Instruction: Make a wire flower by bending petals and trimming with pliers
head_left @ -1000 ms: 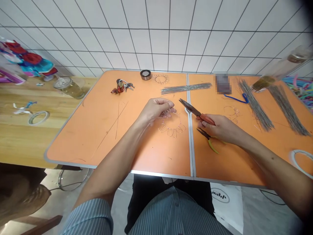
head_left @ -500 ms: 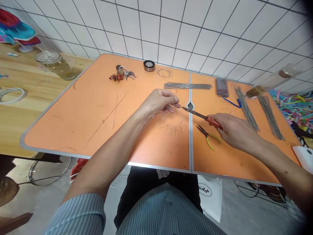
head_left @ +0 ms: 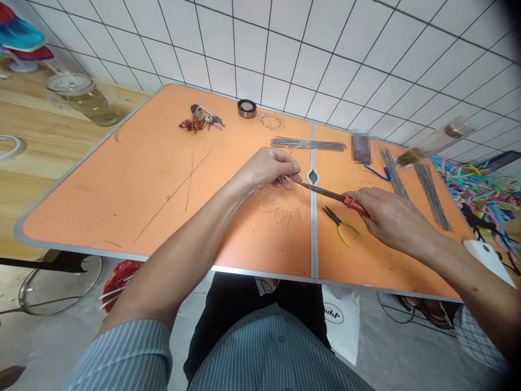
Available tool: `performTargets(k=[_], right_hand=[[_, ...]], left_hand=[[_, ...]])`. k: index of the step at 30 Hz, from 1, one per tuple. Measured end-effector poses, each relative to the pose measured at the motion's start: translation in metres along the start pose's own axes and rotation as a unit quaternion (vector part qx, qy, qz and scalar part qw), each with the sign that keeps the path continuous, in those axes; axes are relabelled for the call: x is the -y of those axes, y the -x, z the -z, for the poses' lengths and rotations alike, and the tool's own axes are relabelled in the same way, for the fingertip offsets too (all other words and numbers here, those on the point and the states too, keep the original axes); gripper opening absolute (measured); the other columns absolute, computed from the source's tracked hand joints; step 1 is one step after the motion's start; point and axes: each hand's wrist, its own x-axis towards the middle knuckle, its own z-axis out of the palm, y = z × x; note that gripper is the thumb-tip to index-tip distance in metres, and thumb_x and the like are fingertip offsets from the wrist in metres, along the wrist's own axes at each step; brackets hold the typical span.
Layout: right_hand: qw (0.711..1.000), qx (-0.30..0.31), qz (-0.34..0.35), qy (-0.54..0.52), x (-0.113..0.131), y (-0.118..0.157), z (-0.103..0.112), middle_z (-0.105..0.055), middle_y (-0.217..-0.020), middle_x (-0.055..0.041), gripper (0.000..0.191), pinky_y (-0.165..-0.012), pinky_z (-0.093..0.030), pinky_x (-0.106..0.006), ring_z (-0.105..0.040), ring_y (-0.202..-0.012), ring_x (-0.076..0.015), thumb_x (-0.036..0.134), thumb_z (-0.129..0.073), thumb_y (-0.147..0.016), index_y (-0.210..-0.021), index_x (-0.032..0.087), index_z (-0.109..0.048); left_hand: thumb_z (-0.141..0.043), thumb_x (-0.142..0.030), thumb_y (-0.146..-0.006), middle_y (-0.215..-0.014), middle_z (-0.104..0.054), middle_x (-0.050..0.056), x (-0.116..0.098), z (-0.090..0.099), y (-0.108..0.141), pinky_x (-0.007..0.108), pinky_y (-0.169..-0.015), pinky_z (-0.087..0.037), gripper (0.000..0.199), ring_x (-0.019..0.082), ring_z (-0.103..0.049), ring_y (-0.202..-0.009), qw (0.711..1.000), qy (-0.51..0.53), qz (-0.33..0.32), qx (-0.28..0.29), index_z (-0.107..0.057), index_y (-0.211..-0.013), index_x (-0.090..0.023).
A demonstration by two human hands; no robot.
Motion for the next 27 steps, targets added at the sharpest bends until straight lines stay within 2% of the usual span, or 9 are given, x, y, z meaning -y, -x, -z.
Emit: performTargets(k=[5,11,16,27], right_hand=[[0.998,-0.024,0.019,0.055,0.0033,0.0004,0.0034,-0.082,-0.113,-0.0173,0.057,-0.070,-0.046,-0.044,-0.073,-0.097,-0.0358,0.045,-0.028,-0.119,-0.125,0.019,-0.078],[0.995,-0.047,0.023,0.091,0.0048,0.0012,0.0035,-0.082,-0.111,-0.0160,0.051,-0.076,-0.047,-0.045,-0.072,-0.098,-0.0345,0.040,-0.031,-0.119,-0.125,0.020,-0.077],[0.993,-0.051,0.026,0.108,0.0036,0.0034,0.0036,-0.081,-0.115,-0.0178,0.043,-0.081,-0.049,-0.046,-0.072,-0.104,-0.0359,0.029,-0.037,-0.116,-0.129,0.017,-0.076],[0.988,-0.046,0.053,0.135,-0.0016,0.0040,0.0014,-0.079,-0.117,-0.0175,0.038,-0.086,-0.048,-0.048,-0.070,-0.111,-0.0372,0.020,-0.041,-0.114,-0.137,0.016,-0.072]], left_hand=[[-0.083,-0.025,-0.084,-0.085,-0.085,0.013,0.0009,0.0001,-0.0003,0.026,-0.053,-0.043,0.013,0.015,-0.069,-0.055,1.000,-0.002,0.004,0.001,-0.080,-0.075,-0.015],[-0.081,-0.024,-0.084,-0.085,-0.085,0.013,0.0024,0.0004,-0.0011,0.026,-0.053,-0.043,0.013,0.015,-0.070,-0.056,1.000,-0.009,0.004,0.002,-0.081,-0.074,-0.015],[-0.081,-0.025,-0.084,-0.082,-0.084,0.011,0.0023,-0.0002,-0.0007,0.024,-0.052,-0.042,0.015,0.013,-0.069,-0.054,1.000,-0.007,0.001,0.004,-0.081,-0.074,-0.015],[-0.081,-0.025,-0.084,-0.079,-0.083,0.010,0.0023,-0.0017,-0.0005,0.025,-0.052,-0.043,0.014,0.013,-0.069,-0.054,1.000,-0.018,0.002,0.003,-0.080,-0.072,-0.015]])
